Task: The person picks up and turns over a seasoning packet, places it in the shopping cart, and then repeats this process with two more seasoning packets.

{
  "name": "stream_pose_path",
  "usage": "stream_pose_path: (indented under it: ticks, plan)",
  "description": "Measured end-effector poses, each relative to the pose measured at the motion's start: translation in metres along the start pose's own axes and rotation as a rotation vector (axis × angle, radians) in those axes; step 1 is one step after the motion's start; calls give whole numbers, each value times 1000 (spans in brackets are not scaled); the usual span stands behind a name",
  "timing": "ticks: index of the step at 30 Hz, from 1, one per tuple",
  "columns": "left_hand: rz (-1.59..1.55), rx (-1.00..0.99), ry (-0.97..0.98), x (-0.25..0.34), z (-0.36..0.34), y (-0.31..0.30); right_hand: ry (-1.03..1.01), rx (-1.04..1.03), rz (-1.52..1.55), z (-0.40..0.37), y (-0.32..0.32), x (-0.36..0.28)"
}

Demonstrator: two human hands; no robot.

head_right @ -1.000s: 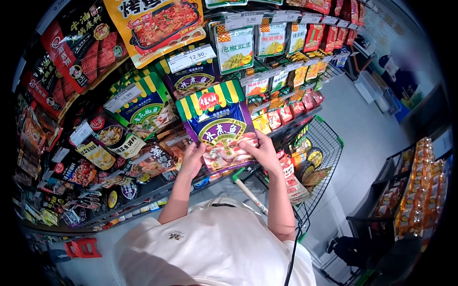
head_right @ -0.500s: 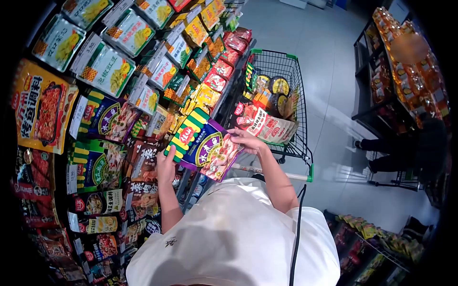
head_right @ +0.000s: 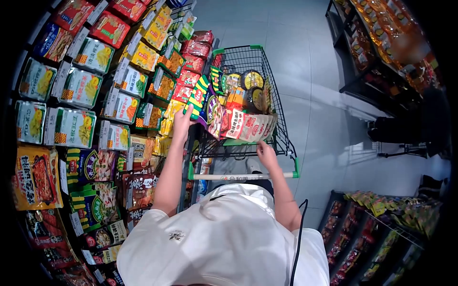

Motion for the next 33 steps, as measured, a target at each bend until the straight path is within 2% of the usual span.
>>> stream_pose_path:
  ticks: [8,10,11,15,18,20,22,23,26,30,32,33]
  plan:
    - [416,70,200,-10,186,59,-23,154,-166,-3,-28,18]
    - [463,109,286,-41,256,61,-11,177,-176,-2,-31,27]
    - [356,104,228,-48,273,68,-63,189,-178,-3,-31,24]
    - [89,189,91,-96,333,86,-57,172,-198,-6,-30,22]
    - [-43,200,-8,-147,358,96,-31,171,-208,-3,-32,17]
    - [-116,283,-84,-198,367,92,-40,154,-208,0,-31,17]
    - [-5,323,-218,-257,370,82,-43,141,-195,3,-31,15]
    - [143,245,-269,-277,367,80,-53,127,-189,3,-30,16]
    - [95,311,-392,-318,347,67,-66,131,-184,6,-33,10]
    - [200,362,-363,-296,332,61,-42,112,-205,6,-31,11]
    - [301,305,-419,-272,319,63,-49,110,-211,3,-30,11]
    - [261,340,-444,-285,322,55,-57,119,-213,4,-30,12]
Point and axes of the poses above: each hand's wrist, its own z-axis towards the middle knuckle, its own y-axis out of the palm, x = y × z, the point moved 9 cm from there along z, towards the middle knuckle, and after that the axes turned 1 degree about -y, right-handed, at the moved point
